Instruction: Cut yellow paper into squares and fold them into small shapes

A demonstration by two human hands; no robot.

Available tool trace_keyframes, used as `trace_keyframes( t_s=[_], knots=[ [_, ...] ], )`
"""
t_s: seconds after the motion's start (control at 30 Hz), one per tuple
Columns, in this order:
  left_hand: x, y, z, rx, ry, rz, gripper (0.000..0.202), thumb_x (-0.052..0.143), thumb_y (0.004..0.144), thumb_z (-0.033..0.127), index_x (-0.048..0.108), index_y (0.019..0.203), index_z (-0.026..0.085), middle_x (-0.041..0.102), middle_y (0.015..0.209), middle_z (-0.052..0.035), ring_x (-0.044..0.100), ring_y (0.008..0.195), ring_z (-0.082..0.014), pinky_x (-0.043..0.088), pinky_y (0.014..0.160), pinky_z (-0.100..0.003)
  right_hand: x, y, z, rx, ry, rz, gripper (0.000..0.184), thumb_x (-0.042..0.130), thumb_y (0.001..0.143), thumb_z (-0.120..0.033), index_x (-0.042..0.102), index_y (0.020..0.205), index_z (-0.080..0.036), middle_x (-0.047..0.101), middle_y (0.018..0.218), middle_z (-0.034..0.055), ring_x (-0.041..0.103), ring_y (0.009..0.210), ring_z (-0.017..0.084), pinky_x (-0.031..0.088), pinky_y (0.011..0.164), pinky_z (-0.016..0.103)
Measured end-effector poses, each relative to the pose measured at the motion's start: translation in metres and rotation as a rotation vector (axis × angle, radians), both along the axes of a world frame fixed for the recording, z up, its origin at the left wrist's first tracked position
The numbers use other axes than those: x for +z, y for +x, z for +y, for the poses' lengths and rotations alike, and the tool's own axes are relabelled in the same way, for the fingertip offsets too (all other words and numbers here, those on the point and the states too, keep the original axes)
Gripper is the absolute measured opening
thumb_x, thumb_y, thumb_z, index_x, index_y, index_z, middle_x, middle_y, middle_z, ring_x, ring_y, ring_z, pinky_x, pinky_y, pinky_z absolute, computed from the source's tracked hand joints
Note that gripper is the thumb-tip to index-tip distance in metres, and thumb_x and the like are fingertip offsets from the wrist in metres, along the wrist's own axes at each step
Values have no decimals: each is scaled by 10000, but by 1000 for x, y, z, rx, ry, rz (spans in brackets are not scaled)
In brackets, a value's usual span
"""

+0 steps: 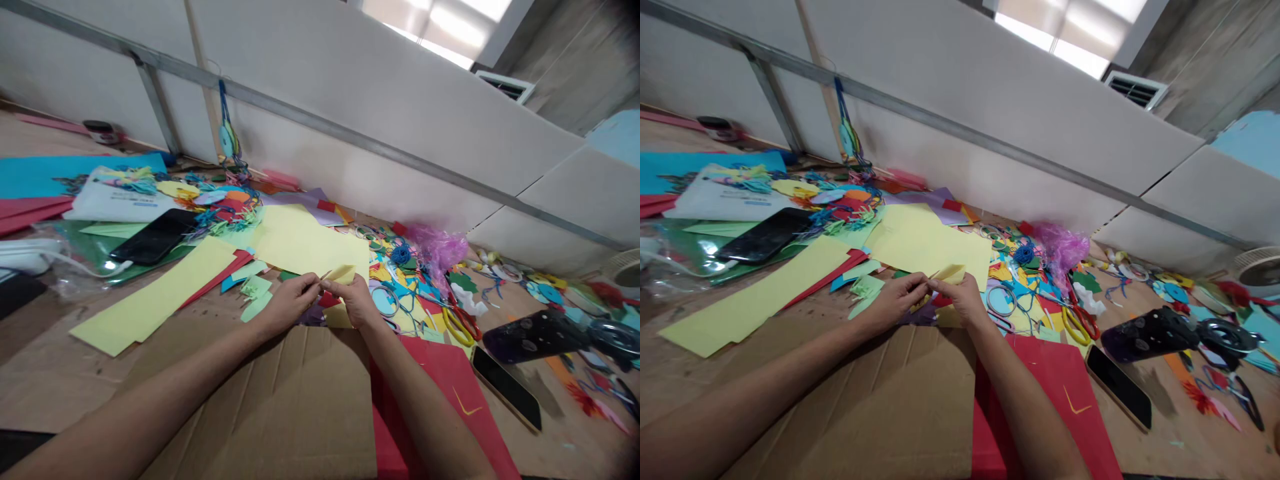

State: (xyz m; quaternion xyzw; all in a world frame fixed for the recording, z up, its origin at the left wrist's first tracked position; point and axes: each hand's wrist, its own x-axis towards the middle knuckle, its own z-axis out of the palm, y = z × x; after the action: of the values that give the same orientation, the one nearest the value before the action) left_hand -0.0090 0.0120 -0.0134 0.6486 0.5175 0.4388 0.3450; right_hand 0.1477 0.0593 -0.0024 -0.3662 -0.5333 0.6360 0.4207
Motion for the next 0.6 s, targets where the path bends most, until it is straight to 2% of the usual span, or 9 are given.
trace_keyframes(
  t_s=[0.17,0.37,0.6],
  knots=[
    [5,2,0,-20,27,-2,300,429,891,430,527,719,205,512,641,33,464,624,-143,352,594,-265,4,-3,-2,-64,8,73,278,893,556,-347,697,648,-173,639,617,-11,526,592,125,414,595,265],
    [12,4,-2,-20,1,3,326,453,899,443,512,681,208,490,616,39,441,602,-138,331,585,-267,7,5,8,-214,-12,161,275,888,539,-308,680,680,-197,620,617,-48,520,592,116,416,621,264],
    [7,3,-2,-10,-40,-14,329,455,890,464,532,700,206,498,614,36,447,595,-142,336,578,-270,5,14,20,-322,46,154,266,873,563,-335,685,689,-194,614,641,-38,488,605,109,381,610,261]
  ],
)
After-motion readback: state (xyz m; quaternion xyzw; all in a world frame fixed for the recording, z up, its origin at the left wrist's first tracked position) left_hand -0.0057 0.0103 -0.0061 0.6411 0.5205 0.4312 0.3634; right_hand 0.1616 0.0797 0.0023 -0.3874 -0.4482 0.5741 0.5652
